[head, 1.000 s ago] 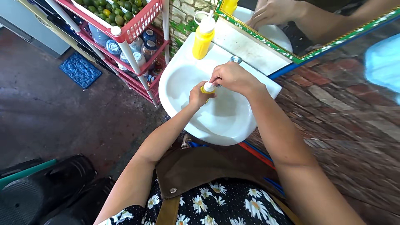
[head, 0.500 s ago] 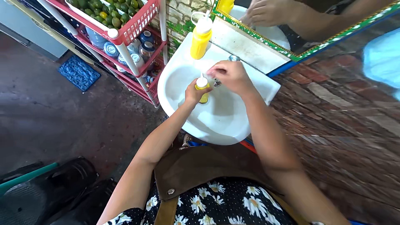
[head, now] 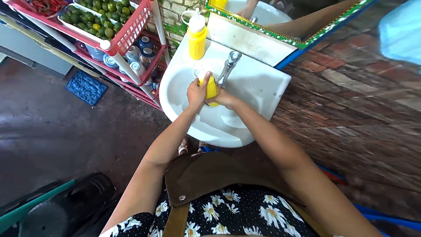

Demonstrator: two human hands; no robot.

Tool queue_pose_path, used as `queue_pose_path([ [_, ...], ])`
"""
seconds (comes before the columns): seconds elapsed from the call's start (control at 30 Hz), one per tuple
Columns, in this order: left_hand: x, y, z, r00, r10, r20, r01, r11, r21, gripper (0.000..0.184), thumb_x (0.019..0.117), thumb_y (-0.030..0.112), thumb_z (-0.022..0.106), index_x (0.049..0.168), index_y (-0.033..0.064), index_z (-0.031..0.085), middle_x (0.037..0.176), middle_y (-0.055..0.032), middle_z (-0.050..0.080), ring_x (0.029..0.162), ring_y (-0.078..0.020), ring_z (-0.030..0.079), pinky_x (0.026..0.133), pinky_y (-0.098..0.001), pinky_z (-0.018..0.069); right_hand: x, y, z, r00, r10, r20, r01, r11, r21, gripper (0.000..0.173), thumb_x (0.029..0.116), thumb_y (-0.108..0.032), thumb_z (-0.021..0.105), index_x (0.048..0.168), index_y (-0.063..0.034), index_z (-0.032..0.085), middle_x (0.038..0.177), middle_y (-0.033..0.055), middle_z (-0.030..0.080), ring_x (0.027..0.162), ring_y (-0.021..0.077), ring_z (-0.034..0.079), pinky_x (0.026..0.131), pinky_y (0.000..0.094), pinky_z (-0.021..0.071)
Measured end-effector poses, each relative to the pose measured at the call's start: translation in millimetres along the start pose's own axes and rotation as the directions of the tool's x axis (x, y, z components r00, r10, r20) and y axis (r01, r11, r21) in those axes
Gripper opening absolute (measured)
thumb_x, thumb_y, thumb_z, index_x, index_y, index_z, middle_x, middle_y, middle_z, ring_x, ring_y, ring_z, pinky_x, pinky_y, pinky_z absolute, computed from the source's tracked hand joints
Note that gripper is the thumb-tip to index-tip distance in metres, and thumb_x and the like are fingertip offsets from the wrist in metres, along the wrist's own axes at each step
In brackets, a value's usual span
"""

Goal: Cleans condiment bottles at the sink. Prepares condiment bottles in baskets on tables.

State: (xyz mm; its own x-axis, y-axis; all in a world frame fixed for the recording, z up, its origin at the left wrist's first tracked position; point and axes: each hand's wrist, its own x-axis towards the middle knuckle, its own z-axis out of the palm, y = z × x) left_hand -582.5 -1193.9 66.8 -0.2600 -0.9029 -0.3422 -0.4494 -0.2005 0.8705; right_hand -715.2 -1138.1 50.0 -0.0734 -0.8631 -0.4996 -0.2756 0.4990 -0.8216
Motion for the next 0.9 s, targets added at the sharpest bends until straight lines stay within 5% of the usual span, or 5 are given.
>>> queue_pose_path([
  [0.2, 2.1, -5.4, 1.8, 0.941, 0.004, 0.338, 0.157, 0.881, -0.446, 0.057, 0.1055, 0.049, 0.05, 0.142, 0.0056, 0.051, 0.116, -0.016, 0.069, 0.101, -0.0221, 0.068, 0.089, -0.0396, 0.0573, 5.7, 9.7, -31.8, 0.908, -0.001, 0.419, -0.147, 0.936, 0.32, 0.058, 0.0682, -0.005, 0.066, 0.124, -0.01, 0.052, 0.099, 0.0056, 0.07, 0.086, 0.0169, 0.071, 0.076, 0.0355, 0.0613],
  [0.33, -5.5, -6.1, 2.1, 0.887, -0.038, 0.461, 0.276, 0.843, -0.461, 0.081, 0.0954, 0.011, 0.07, 0.158, 0.0165, 0.018, 0.126, -0.0194, 0.059, 0.098, -0.0266, 0.065, 0.075, -0.0426, 0.0572, 14.5, 13.2, -33.7, 0.869, 0.012, 0.495, -0.155, 0.956, 0.249, 0.024, 0.0872, -0.017, 0.062, 0.11, -0.0102, 0.058, 0.082, 0.0033, 0.071, 0.07, 0.0149, 0.071, 0.061, 0.0293, 0.0599],
  [0.6, -5.4, -14.0, 30.6, 0.998, -0.054, 0.033, 0.063, 0.881, -0.468, 0.073, 0.0905, 0.024, 0.08, 0.145, 0.0003, 0.038, 0.119, -0.0244, 0.063, 0.105, -0.03, 0.066, 0.093, -0.0478, 0.0552, -2.3, 5.4, 0.8, 0.987, -0.126, 0.097, 0.122, 0.992, 0.044, 0.082, 0.0758, 0.011, 0.08, 0.147, 0.0036, 0.039, 0.133, 0.0212, 0.059, 0.119, 0.023, 0.062, 0.103, 0.0391, 0.0523],
  [0.73, -17.8, -10.9, 23.1, 0.989, -0.075, 0.129, 0.123, 0.898, -0.423, 0.076, 0.1012, 0.039, 0.065, 0.154, 0.0027, 0.023, 0.128, -0.0264, 0.06, 0.112, -0.0315, 0.065, 0.098, -0.0486, 0.0527, -16.5, -1.7, 0.6, 0.984, -0.128, 0.124, 0.145, 0.979, -0.142, 0.088, 0.0957, -0.002, 0.068, 0.159, 0.0049, 0.007, 0.157, 0.0284, 0.035, 0.142, 0.0312, 0.044, 0.118, 0.0421, 0.0366],
  [0.9, -58.4, -0.8, -38.4, 0.878, 0.085, 0.472, 0.01, 0.981, -0.194, 0.059, 0.1064, 0.03, 0.056, 0.156, 0.0101, 0.031, 0.137, -0.0187, 0.059, 0.117, -0.0282, 0.064, 0.099, -0.0478, 0.0535, -47.5, -8.4, -15.2, 0.979, -0.133, 0.155, 0.163, 0.966, -0.203, 0.088, 0.093, -0.019, 0.078, 0.158, 0.001, 0.021, 0.131, 0.0271, 0.062, 0.117, 0.0338, 0.066, 0.104, 0.0512, 0.0513],
])
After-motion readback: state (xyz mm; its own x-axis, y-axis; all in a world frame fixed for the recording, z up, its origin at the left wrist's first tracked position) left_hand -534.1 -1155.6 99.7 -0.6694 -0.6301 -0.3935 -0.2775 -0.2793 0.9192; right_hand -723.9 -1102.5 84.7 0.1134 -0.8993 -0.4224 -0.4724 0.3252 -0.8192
